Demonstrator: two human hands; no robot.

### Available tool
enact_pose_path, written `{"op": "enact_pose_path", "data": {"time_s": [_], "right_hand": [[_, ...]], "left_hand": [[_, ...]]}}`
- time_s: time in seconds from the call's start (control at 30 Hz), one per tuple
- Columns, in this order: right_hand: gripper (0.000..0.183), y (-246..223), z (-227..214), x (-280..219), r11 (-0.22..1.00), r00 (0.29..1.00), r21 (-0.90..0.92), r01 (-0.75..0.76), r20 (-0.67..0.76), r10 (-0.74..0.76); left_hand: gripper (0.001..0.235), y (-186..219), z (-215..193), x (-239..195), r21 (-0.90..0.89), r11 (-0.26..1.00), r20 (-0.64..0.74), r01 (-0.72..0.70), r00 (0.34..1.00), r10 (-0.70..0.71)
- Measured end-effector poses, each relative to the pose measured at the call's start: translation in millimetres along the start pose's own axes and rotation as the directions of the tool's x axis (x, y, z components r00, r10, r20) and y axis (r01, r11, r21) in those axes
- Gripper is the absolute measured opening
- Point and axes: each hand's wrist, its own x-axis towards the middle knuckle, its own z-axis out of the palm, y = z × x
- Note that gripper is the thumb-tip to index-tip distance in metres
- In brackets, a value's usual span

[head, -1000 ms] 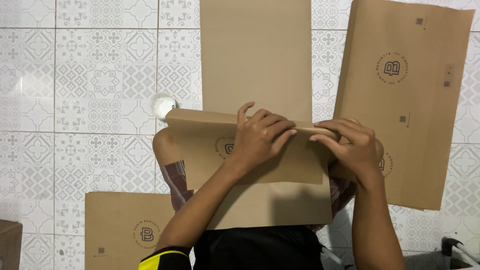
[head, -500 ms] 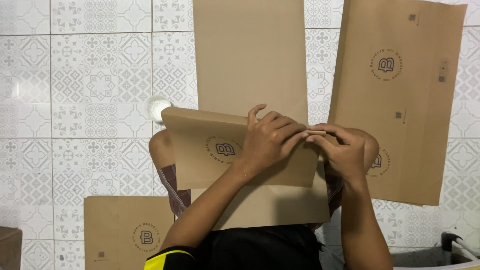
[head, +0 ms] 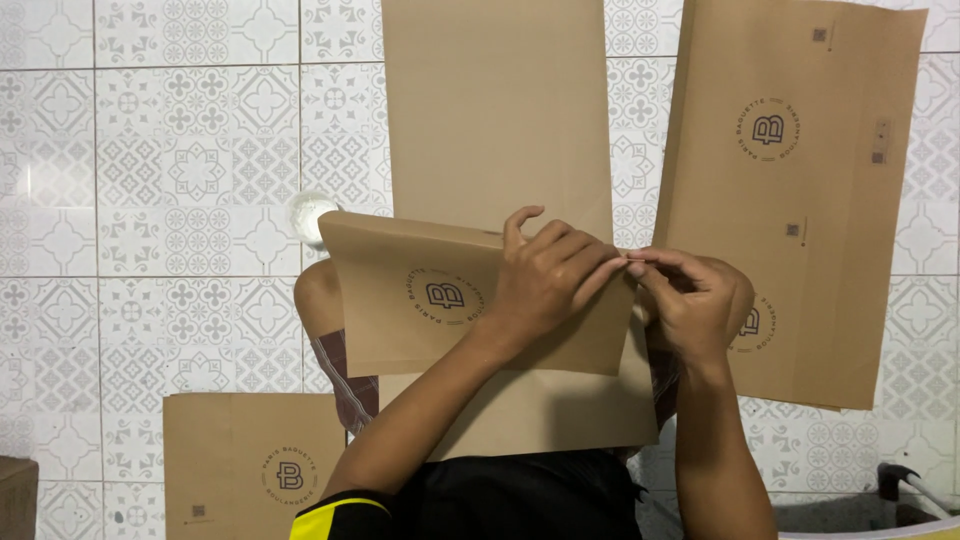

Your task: The person sits on the floor and folds a flat brown paper sheet into a box shape. They then use a small brush to apply white adhesive along the folded edges to secure the box structure.

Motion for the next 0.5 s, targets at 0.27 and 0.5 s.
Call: {"op": "enact_pose_path", "data": {"time_s": [0.27, 0.5], "right_hand": [[0.010, 8.9, -15.0, 1.0, 0.996, 0.996, 0.032, -0.089, 0.000, 0.089], [0.008, 19.4, -19.4, 11.3, 0.983, 0.992, 0.133, -0.125, 0.046, 0.120]], "left_hand": [[0.012, -12.7, -19.1, -6.2, -0.016, 1.000, 0.081, 0.016, 0.997, -0.014], [0.015, -82.7, -71.1, -35.5, 0.194, 0.981, 0.173, 0.032, 0.983, -0.066]]}}
